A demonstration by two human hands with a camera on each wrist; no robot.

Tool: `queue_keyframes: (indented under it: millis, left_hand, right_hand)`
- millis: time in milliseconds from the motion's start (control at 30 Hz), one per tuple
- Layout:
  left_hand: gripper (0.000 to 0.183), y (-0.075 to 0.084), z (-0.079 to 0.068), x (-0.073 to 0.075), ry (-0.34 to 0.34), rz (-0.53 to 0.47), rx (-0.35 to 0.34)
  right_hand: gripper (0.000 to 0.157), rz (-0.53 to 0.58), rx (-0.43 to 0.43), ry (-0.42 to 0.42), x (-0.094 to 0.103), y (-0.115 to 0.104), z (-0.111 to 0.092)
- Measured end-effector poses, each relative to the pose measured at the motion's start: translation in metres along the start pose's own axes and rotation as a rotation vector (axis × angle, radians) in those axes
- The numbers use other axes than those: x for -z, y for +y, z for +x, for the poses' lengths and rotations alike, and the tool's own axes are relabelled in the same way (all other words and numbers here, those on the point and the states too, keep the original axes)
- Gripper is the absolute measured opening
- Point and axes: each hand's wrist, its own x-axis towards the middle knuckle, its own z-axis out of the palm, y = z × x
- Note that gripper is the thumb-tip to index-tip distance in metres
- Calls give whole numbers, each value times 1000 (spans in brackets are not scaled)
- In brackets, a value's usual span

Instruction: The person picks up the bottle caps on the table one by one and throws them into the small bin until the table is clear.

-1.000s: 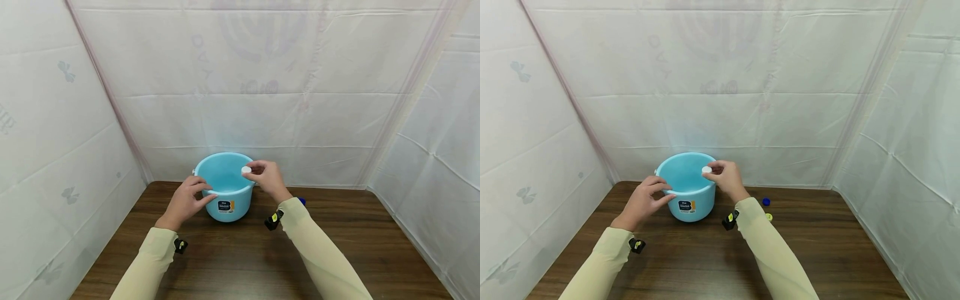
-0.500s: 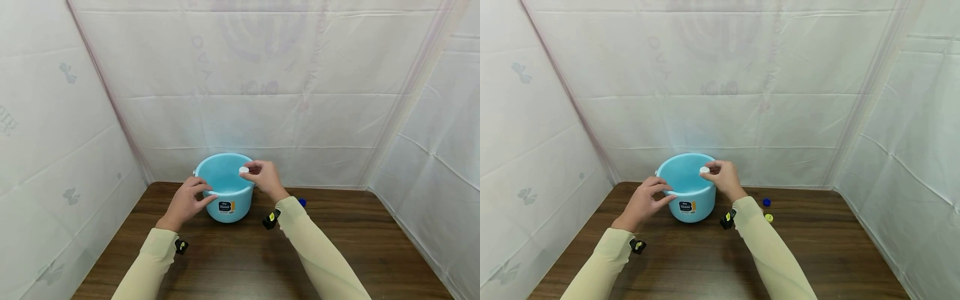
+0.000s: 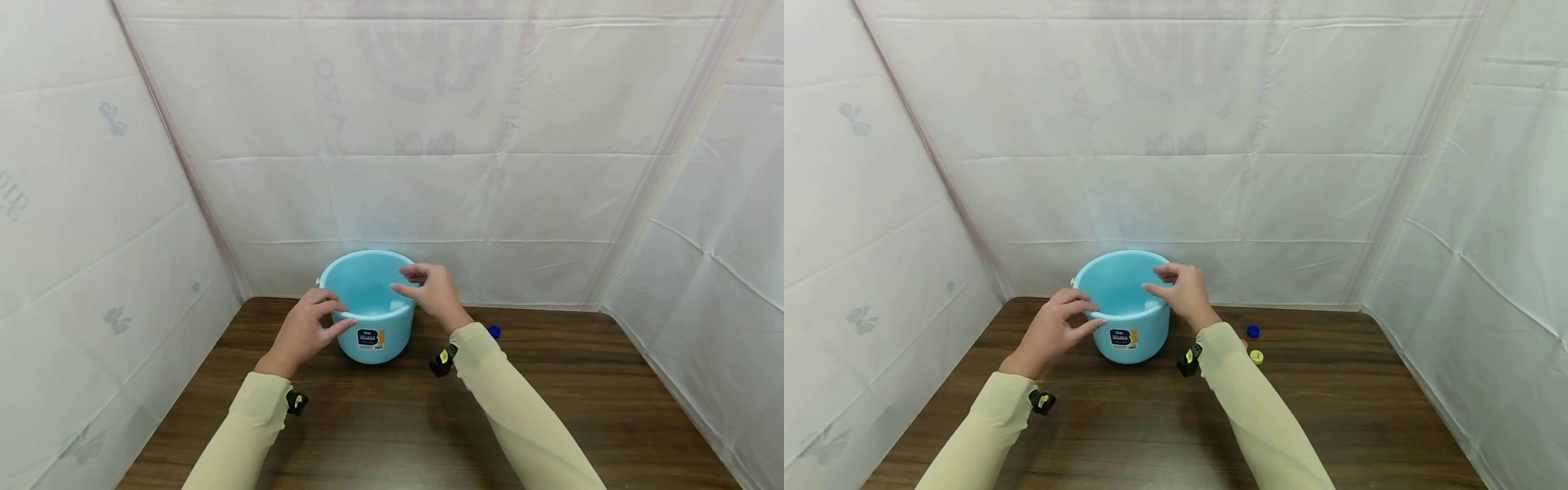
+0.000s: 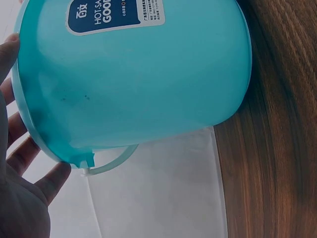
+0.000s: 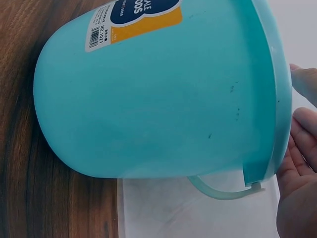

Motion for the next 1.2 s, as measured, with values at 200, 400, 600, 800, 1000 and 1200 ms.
queue_keyframes:
  millis: [200,400,600,800,1000,1200]
  left_hand:
    - [26,1,0,0,-3,2,1]
    - [26,1,0,-1,4,5,-1]
    - [25,0,0,-2,0,11,4]
    - [25,0,0,-1,-13,11,16]
    - [25,1,0,0,-3,5,10]
    - [25,1,0,-1,-3,7,7]
  right_hand:
    - [42,4,3,21,1,3,-1]
    - [40,17,-3,28,4,5,-1]
    - [39,38,-8,33,9,8,-2]
    - [37,17,1,49,13,10,-6]
    - [38,25,-1,52,18,14,-10]
    - [41,18,15,70,25,19,-13]
